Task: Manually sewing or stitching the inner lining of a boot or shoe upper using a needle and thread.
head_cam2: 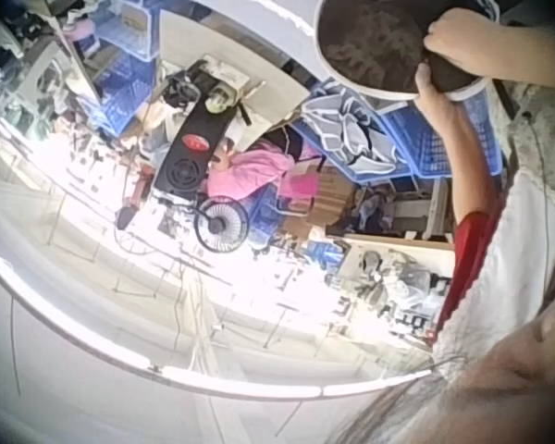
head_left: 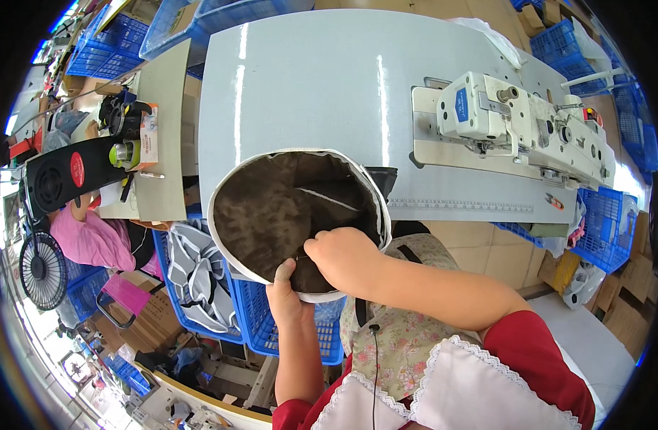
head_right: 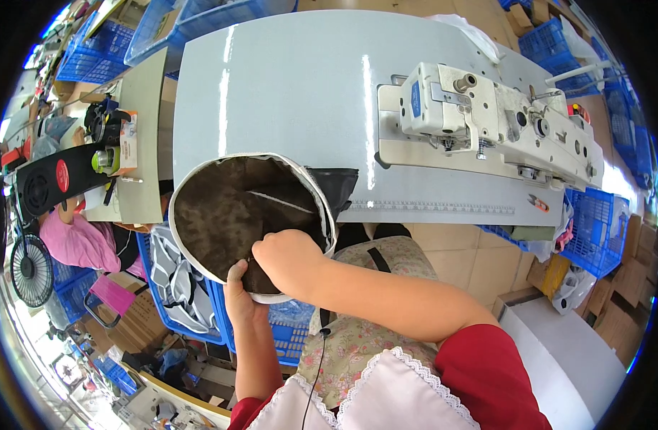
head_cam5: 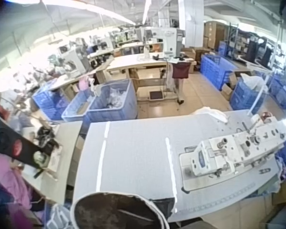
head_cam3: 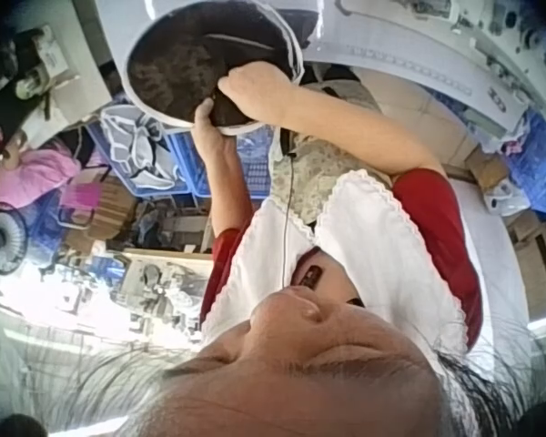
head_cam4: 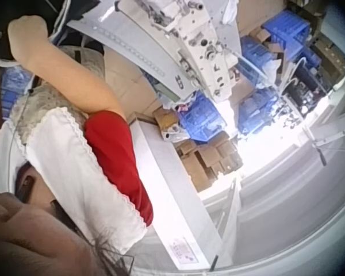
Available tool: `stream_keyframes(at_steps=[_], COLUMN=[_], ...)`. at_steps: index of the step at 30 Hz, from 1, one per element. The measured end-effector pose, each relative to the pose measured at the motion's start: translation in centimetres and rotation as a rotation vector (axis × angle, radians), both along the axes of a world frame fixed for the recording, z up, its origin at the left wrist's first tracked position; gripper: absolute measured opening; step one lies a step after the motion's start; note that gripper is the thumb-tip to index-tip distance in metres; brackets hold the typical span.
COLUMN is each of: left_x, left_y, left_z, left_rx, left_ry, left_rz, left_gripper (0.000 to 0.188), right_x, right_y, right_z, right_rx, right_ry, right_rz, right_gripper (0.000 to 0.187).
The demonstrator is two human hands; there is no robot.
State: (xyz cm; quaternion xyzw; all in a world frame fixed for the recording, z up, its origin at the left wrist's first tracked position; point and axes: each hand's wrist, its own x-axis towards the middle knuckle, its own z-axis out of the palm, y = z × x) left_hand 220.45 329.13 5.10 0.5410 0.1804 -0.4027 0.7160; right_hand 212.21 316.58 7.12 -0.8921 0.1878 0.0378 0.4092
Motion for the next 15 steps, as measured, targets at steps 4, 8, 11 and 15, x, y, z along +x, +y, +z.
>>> stream_keyframes(at_steps=[4, 8, 11, 15], left_x=[0.0, -0.4, -0.7, -1.0], left_y=[0.3, 0.3, 0.1, -0.7], left_z=[0.0, 0.5, 0.8, 1.3], left_rx=[0.032, 0.052, 0.017, 0.013], left_ry=[0.01, -0.054, -0.084, -0.128], left_rz=[-0.007, -0.032, -0.044, -0.08], left_gripper=[0.045, 0.044, 0.044, 0.043], right_x=[0.2, 0.1, 0.7, 1.9], right_y=[0.4, -0.8, -1.2, -1.1], right_z=[-0.4, 2.0, 2.8, 1.9], right_rx=[-0.012, 0.013, -0.035, -0.123], right_ry=[-0.141, -0.105, -0.175, -0.253], right_rz=[-0.026, 0.008, -0.001, 0.025], right_gripper=[0.006, 0.006, 0.006, 0.009])
